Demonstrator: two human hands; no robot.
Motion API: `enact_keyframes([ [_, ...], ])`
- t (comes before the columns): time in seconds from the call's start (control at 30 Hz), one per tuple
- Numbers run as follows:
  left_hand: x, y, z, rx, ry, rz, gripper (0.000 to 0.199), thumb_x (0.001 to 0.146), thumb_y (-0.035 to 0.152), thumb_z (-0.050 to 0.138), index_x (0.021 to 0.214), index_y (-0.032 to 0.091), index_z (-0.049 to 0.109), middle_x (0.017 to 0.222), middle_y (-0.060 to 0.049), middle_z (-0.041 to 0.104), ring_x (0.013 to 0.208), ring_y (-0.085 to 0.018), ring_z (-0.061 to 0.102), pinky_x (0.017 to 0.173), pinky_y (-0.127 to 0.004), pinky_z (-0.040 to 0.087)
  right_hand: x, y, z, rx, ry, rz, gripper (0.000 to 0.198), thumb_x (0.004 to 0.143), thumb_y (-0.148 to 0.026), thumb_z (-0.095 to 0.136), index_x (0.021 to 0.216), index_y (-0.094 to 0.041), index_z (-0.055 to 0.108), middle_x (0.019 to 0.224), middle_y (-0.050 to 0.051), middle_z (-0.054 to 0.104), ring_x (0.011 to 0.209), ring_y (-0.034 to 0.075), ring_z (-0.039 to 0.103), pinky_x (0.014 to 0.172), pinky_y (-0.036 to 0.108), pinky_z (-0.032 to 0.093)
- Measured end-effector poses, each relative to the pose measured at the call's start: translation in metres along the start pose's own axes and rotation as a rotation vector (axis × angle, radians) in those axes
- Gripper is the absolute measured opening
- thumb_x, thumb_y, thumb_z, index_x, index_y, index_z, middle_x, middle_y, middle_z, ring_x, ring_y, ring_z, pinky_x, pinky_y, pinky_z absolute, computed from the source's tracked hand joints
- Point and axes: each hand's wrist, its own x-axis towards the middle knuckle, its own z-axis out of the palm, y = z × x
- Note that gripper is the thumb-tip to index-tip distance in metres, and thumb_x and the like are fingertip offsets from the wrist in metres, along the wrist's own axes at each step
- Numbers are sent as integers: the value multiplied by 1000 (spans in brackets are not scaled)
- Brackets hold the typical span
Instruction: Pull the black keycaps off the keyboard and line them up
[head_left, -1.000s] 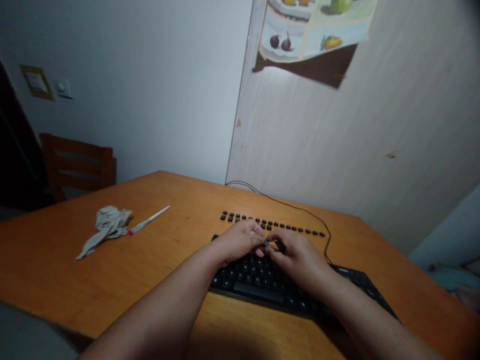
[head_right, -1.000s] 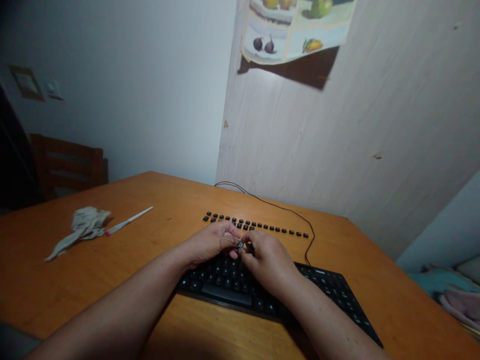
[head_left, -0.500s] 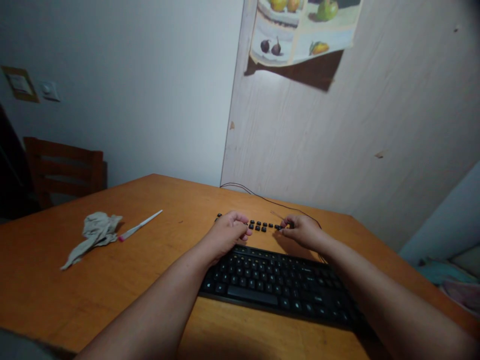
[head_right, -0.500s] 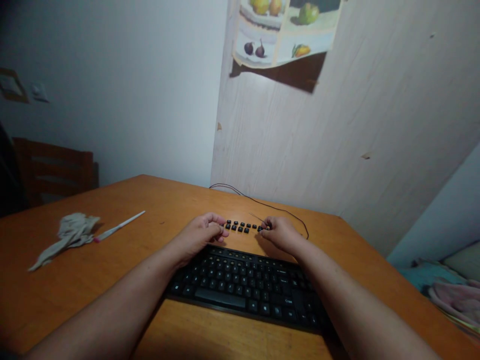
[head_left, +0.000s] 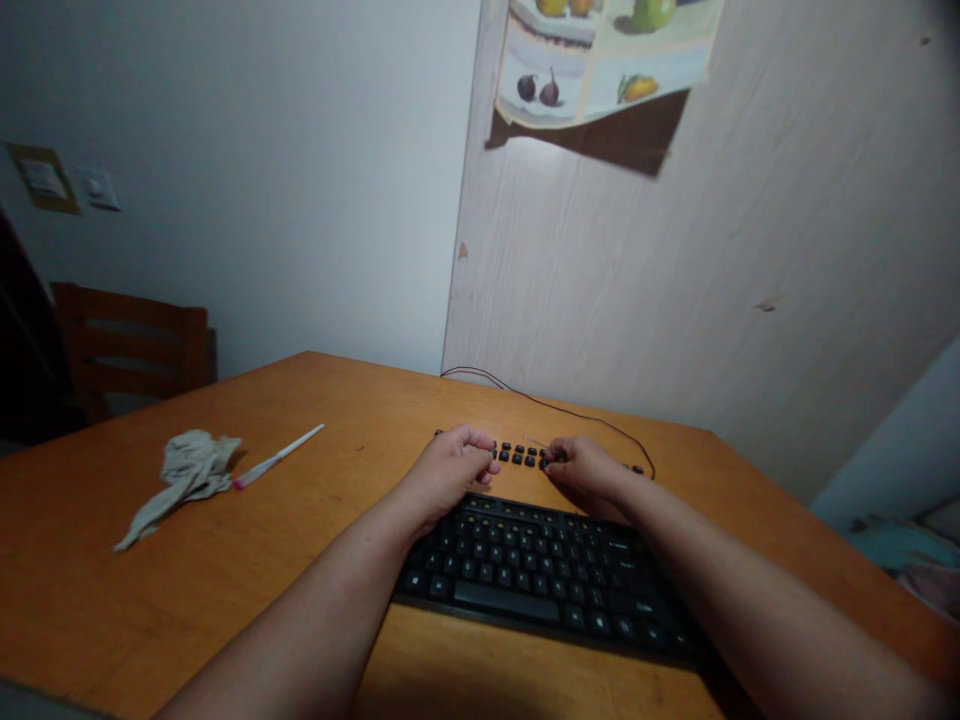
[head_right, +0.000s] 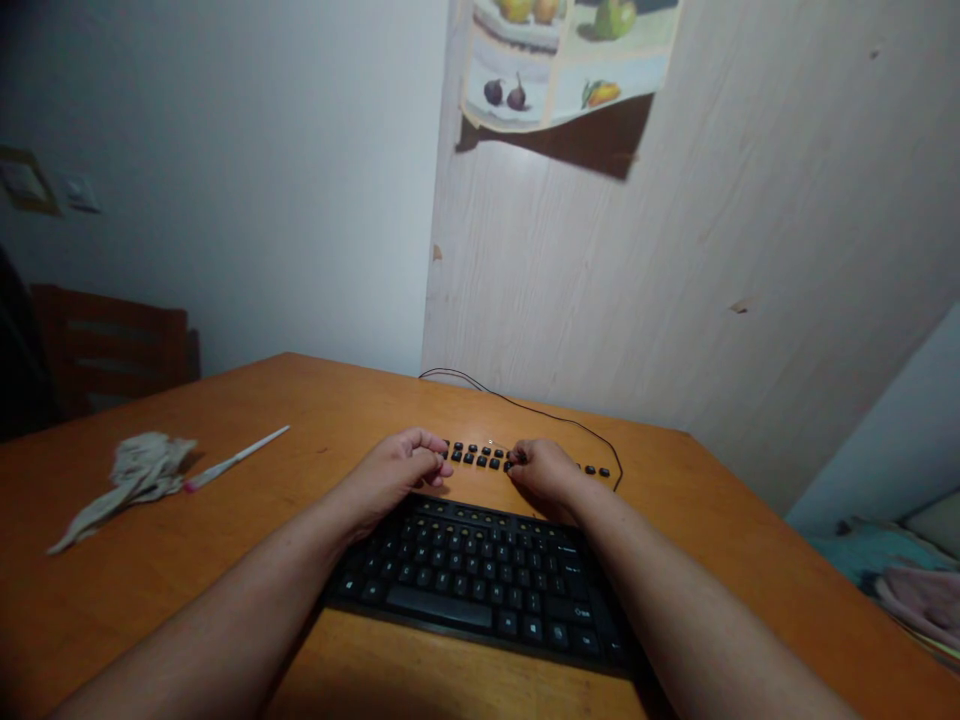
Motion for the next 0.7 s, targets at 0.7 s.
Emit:
enact_keyframes([
  [0.7, 2, -3, -1, 8, -3, -10, 17, 76, 16, 59, 93, 14, 56, 80, -5, 68, 62, -10, 61, 60, -21, 46, 0, -4, -11, 86, 4, -17, 9, 68, -26, 64, 74, -19, 64, 63, -1, 61, 58, 14, 52, 53, 24, 33],
])
